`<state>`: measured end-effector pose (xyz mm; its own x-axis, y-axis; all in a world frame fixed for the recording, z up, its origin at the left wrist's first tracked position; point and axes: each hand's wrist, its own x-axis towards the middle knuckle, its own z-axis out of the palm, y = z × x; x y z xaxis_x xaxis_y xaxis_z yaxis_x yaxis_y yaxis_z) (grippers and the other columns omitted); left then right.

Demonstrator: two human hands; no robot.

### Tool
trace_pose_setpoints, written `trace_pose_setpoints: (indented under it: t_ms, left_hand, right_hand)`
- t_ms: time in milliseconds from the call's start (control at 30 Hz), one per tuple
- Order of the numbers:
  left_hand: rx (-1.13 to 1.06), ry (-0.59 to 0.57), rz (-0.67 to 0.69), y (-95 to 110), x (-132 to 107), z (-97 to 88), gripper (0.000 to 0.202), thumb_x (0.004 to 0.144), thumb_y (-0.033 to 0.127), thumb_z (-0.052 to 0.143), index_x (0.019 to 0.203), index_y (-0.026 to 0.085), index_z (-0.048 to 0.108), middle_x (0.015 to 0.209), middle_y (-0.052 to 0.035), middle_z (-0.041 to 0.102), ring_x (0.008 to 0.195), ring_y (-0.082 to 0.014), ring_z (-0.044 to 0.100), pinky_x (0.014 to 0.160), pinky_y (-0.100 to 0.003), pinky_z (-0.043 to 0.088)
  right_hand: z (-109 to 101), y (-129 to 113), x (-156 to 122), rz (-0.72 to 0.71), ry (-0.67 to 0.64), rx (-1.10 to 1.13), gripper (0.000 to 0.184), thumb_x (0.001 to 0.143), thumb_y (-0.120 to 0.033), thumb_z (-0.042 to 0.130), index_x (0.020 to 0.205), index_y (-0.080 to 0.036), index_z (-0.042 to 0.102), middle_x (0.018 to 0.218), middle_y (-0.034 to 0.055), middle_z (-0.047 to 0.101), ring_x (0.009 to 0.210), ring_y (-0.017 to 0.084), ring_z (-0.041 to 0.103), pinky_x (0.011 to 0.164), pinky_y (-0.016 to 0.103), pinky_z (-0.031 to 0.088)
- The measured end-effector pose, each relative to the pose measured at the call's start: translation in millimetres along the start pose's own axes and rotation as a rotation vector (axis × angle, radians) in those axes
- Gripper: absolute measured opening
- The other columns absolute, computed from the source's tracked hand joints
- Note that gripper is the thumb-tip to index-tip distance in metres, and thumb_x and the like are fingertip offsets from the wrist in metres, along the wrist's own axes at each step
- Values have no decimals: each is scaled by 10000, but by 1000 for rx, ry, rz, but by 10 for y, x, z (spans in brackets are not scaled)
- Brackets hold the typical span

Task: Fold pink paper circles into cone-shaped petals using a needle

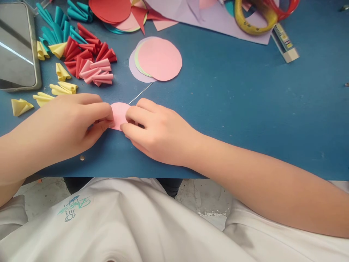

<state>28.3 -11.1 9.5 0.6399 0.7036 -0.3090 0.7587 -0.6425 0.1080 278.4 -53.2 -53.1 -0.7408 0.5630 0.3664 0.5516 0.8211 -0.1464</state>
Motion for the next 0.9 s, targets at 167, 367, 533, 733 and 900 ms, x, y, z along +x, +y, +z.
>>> trace_pose_setpoints:
  t_ms: [167,367,533,733,900]
  left_hand:
    - [4,-13,6,1,-13,8,256,1099,159,500,873,256,571,871,-44,571,726,-231,575,659,-357,394]
    - [19,-62,-19,37,20,-14,235,1070,103,525,890,249,562,878,-44,577,754,-240,605,666,-361,409]
    - [15,-72,-29,49,30,-36,249,1072,93,520,880,246,554,884,-45,566,764,-236,599,673,-360,412]
    - [26,-8,-1,1,-9,17,271,1081,142,513,835,257,520,851,-39,542,720,-228,560,654,-370,377]
    - [-9,7,17,-37,-23,52,288,1107,177,441,892,269,608,909,-68,612,800,-267,626,688,-383,412]
  right_hand:
    - [-3,5,15,-58,6,-42,268,1212,-187,583,1255,-186,847,1055,87,810,912,234,694,805,391,669]
    - [-81,-50,193,-10,-272,-119,619,1192,-246,327,1385,-374,902,1144,84,881,913,291,759,714,464,677]
    - [-132,-101,294,71,-373,-54,722,1159,-249,231,1372,-354,913,1102,123,876,916,328,766,684,511,667]
    - [-133,-84,112,-30,-123,-75,446,1171,-202,546,802,-309,773,836,51,726,784,253,643,587,440,552]
    - [-150,-45,31,-84,-66,-52,363,1079,-104,673,749,-252,638,768,16,695,745,218,613,583,424,442]
